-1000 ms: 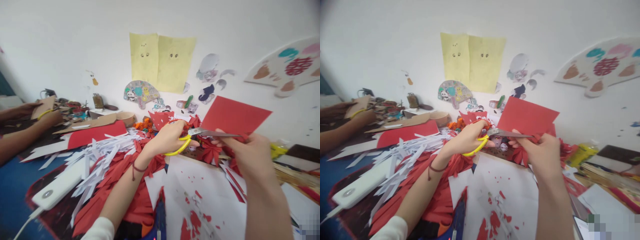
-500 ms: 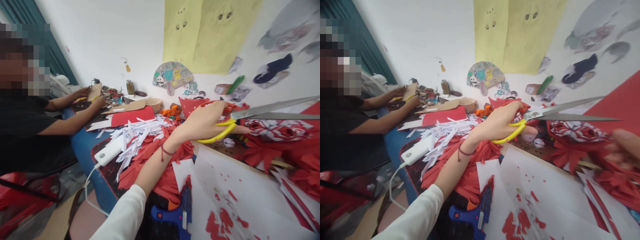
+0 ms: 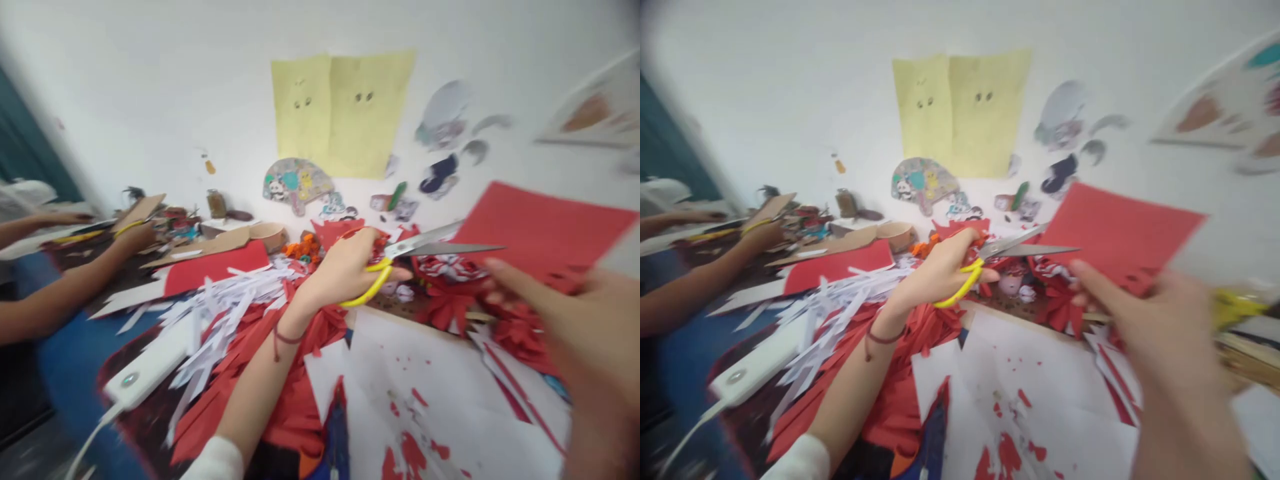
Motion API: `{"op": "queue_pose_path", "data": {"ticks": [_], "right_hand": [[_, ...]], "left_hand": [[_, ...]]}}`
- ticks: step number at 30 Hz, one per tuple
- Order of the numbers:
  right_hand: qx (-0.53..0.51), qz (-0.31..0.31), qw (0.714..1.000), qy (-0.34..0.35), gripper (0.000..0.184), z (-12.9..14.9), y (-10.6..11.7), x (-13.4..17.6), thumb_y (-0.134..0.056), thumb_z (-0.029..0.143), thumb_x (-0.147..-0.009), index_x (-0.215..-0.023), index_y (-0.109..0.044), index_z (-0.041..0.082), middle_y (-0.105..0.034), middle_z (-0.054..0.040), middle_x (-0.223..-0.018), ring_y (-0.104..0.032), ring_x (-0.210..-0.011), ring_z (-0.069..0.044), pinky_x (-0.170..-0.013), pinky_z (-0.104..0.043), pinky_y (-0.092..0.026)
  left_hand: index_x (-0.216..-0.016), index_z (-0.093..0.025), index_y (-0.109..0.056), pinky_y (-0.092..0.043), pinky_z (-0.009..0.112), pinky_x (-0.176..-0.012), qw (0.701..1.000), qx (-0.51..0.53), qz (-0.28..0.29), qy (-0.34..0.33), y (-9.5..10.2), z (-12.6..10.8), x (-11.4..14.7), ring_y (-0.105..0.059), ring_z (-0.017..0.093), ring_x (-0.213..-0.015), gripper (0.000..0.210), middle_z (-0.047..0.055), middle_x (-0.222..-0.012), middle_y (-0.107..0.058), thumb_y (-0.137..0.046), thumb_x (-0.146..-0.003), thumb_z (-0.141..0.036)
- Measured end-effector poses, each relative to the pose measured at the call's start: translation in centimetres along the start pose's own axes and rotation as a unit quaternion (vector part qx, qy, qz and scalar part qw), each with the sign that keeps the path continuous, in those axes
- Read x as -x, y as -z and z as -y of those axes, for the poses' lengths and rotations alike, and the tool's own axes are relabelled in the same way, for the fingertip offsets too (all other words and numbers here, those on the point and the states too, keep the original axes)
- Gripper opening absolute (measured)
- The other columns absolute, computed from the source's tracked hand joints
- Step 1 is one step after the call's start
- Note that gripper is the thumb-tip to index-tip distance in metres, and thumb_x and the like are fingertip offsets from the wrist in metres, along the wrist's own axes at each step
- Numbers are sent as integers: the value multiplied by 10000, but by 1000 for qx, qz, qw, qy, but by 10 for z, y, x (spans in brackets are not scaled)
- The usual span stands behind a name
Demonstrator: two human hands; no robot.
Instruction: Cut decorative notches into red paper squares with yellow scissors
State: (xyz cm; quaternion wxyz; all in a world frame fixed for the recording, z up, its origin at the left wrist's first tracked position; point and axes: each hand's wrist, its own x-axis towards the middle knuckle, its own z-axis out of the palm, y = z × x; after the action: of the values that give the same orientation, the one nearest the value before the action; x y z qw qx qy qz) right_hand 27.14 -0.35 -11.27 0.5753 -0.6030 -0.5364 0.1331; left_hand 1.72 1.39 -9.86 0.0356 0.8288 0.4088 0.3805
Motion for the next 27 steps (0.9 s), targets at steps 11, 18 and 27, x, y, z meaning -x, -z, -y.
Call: {"op": "queue_pose_path", "data": {"ticks": [11,18,27], "right_hand": [[-243,70,966,55,261,25,-4,14,-755,387,-726,-716,-715,129,-713,-70,-631,-659,-549,-165,-549,-256,-549],[-331,92,938,52,213,30,-12,18,-765,340,-724,-768,-731,135,-742,-78,-698,-710,-621,-199,-656,-310,-610],[-317,120,940,33,219,30,-18,17,-765,328,-711,-764,-725,120,-745,-90,-702,-712,-596,-199,-615,-284,-608]], "left_hand": [[-976,-198,-485,-379,298,-677,997,39,22,69,-9,1,-5,-536,190,-744,320,14,-842,-576,-556,-812,-463],[-965,-192,-482,-393,291,-674,995,68,51,54,-13,0,-5,-542,187,-748,299,22,-868,-597,-539,-816,-445],[-934,-202,-460,-387,303,-705,995,69,55,38,-16,-5,-4,-517,188,-779,312,18,-900,-564,-582,-795,-452]]}}
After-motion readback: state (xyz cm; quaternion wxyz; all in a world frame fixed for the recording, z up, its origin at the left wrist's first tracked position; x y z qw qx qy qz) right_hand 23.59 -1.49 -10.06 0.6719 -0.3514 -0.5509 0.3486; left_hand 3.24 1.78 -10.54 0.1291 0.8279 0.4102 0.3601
